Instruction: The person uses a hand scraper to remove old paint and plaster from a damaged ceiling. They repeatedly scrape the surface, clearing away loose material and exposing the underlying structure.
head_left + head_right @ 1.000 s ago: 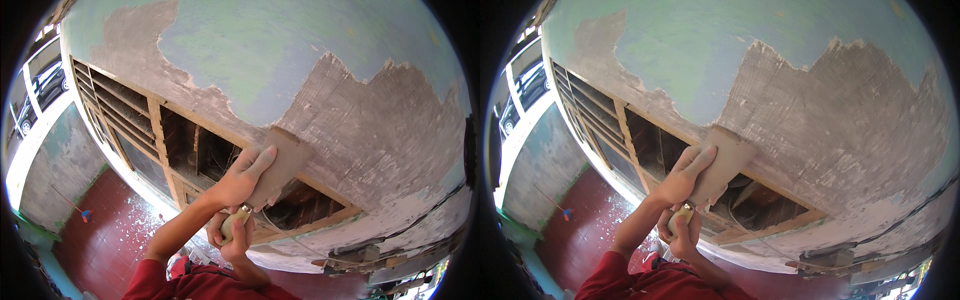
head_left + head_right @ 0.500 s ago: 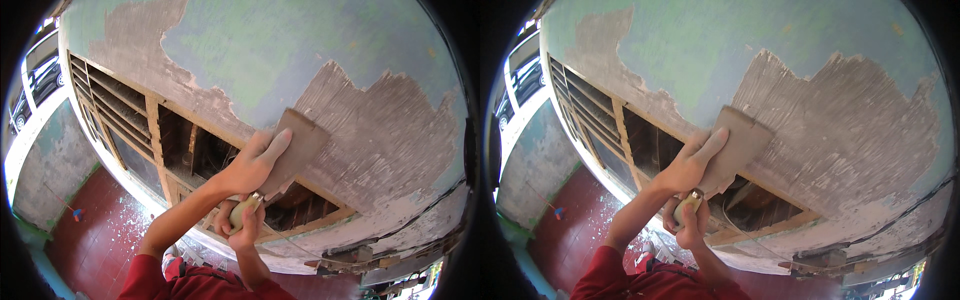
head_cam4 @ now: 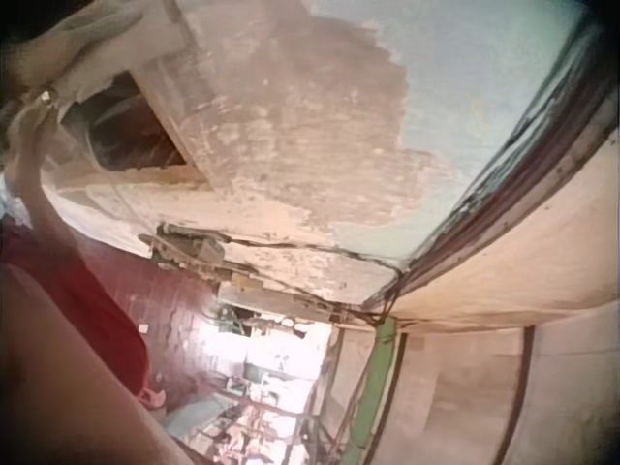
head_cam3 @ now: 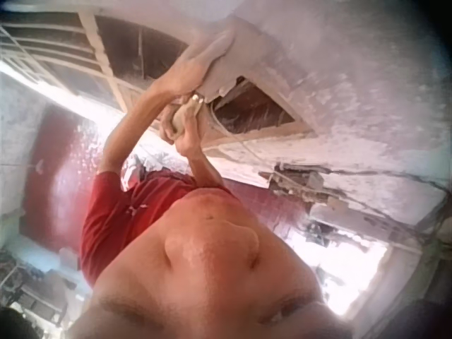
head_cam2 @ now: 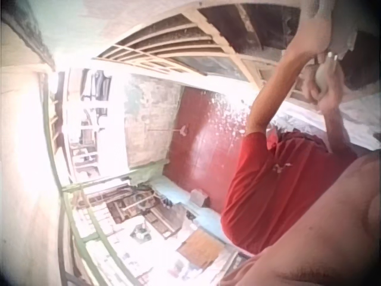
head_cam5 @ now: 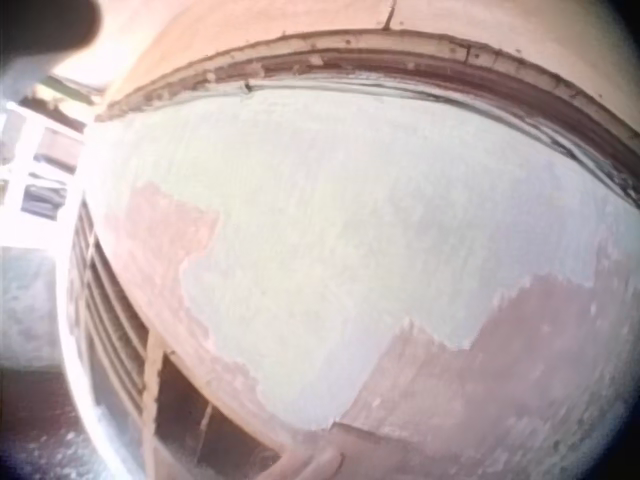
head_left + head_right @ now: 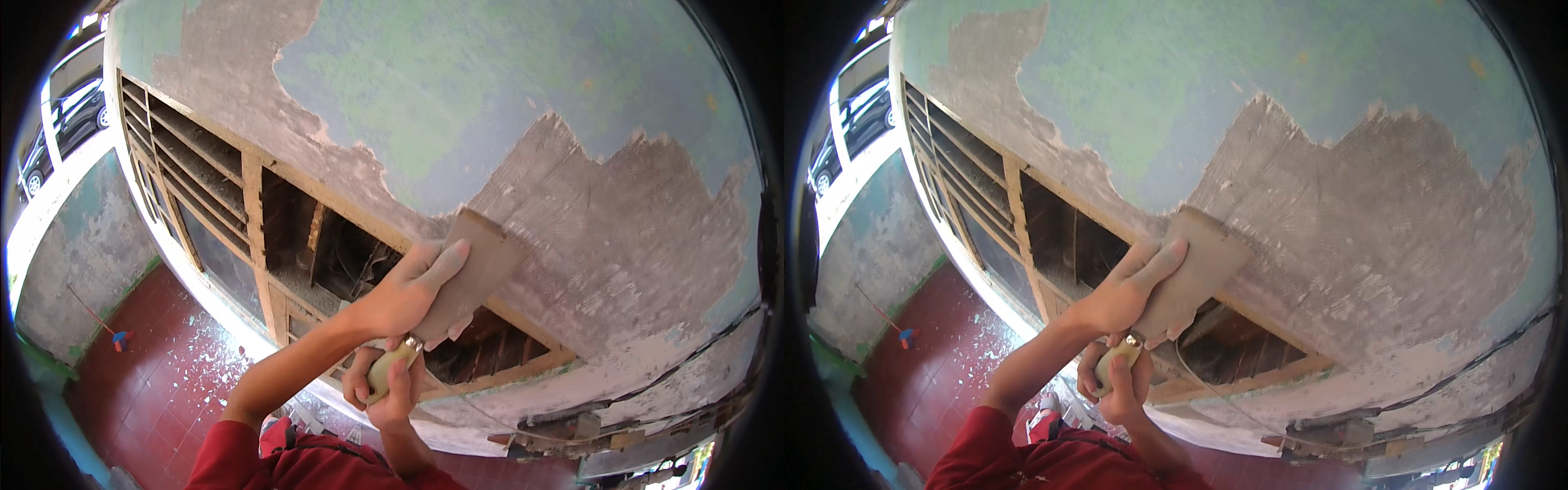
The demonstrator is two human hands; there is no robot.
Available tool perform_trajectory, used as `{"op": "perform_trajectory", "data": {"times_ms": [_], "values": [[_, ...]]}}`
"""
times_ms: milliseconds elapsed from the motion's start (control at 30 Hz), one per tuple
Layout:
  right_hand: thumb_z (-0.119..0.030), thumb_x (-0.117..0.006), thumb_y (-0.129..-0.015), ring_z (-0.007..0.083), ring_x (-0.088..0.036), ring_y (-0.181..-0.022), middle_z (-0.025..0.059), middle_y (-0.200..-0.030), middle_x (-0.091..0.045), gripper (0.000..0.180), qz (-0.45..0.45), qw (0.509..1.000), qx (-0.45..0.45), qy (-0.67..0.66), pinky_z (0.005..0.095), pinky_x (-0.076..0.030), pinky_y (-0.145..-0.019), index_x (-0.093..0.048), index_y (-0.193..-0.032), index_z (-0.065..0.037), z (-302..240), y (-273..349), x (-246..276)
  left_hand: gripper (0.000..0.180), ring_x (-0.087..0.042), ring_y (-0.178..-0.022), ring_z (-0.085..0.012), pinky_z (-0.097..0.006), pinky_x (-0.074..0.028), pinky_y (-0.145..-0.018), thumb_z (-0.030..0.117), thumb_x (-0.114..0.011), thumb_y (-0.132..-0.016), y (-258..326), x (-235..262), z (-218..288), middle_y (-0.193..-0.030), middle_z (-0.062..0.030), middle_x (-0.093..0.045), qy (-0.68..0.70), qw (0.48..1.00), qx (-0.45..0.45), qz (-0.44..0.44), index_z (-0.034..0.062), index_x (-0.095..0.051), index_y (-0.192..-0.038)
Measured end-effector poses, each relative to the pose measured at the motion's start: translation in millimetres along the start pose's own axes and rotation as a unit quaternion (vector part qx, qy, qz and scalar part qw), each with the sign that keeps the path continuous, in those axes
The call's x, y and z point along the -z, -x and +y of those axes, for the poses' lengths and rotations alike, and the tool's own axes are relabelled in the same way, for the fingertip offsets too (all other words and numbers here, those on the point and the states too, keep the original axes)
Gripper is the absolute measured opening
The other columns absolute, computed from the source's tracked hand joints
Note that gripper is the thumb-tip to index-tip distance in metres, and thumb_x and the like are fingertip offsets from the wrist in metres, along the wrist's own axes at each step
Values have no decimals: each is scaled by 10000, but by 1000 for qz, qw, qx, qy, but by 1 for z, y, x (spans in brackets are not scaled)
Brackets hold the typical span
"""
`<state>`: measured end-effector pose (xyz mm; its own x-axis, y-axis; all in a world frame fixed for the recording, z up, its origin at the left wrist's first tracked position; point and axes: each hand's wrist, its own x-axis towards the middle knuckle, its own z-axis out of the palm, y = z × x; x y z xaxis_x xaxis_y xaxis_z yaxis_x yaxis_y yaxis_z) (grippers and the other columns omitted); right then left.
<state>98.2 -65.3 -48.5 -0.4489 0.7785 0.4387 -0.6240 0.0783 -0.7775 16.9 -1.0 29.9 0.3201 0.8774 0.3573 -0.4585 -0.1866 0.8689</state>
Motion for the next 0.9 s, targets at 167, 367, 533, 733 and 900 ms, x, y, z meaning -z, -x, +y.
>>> {"op": "perform_trajectory", "data": {"times_ms": [167, 367, 533, 733, 900], "values": [[-279, -372, -951, 128, -368, -369, 120, -552, -444, 210, -9, 998, 1, -67, 236, -291, -331, -302, -1051, -108, 0, -5, -3, 460, -496, -397, -134, -236, -389, -352, 364, -292, -994, -3, 0, 11, -559, -83, -542, 0, 1000, 0, -7, -13, -509, -842], [-328, -304, -969, 131, -278, -306, 110, -519, -390, 230, 4, 1000, 1, -6, 257, -245, -302, -287, -1070, -121, 8, 4, -1, 462, -499, -400, -134, -231, -388, -352, 363, -303, -993, -1, 4, -1, -564, -84, -547, 2, 1000, -28, 3, -16, -513, -835], [-311, -304, -968, 134, -287, -307, 113, -518, -390, 227, -4, 1000, 16, -18, 254, -251, -303, -290, -1081, -115, 10, -3, -6, 461, -497, -397, -127, -226, -387, -351, 354, -306, -993, -1, 4, 6, -571, -87, -555, 30, 1000, 7, 1, -20, -517, -824], [-245, -367, -957, 114, -332, -359, 113, -543, -431, 187, 1, 998, 17, -63, 227, -276, -327, -315, -1070, -106, 12, 2, -4, 466, -491, -388, -120, -224, -384, -347, 358, -299, -992, 2, 3, -3, -557, -77, -549, 17, 1000, -5, 21, -21, -518, -833], [-232, -363, -954, 110, -337, -358, 111, -544, -435, 179, 6, 997, 22, -70, 225, -276, -326, -317, -1071, -105, 15, -3, -1, 468, -483, -381, -126, -232, -377, -347, 365, -301, -991, -2, 7, 1, -551, -80, -541, 8, 1000, 3, 6, -22, -517, -842]]}}
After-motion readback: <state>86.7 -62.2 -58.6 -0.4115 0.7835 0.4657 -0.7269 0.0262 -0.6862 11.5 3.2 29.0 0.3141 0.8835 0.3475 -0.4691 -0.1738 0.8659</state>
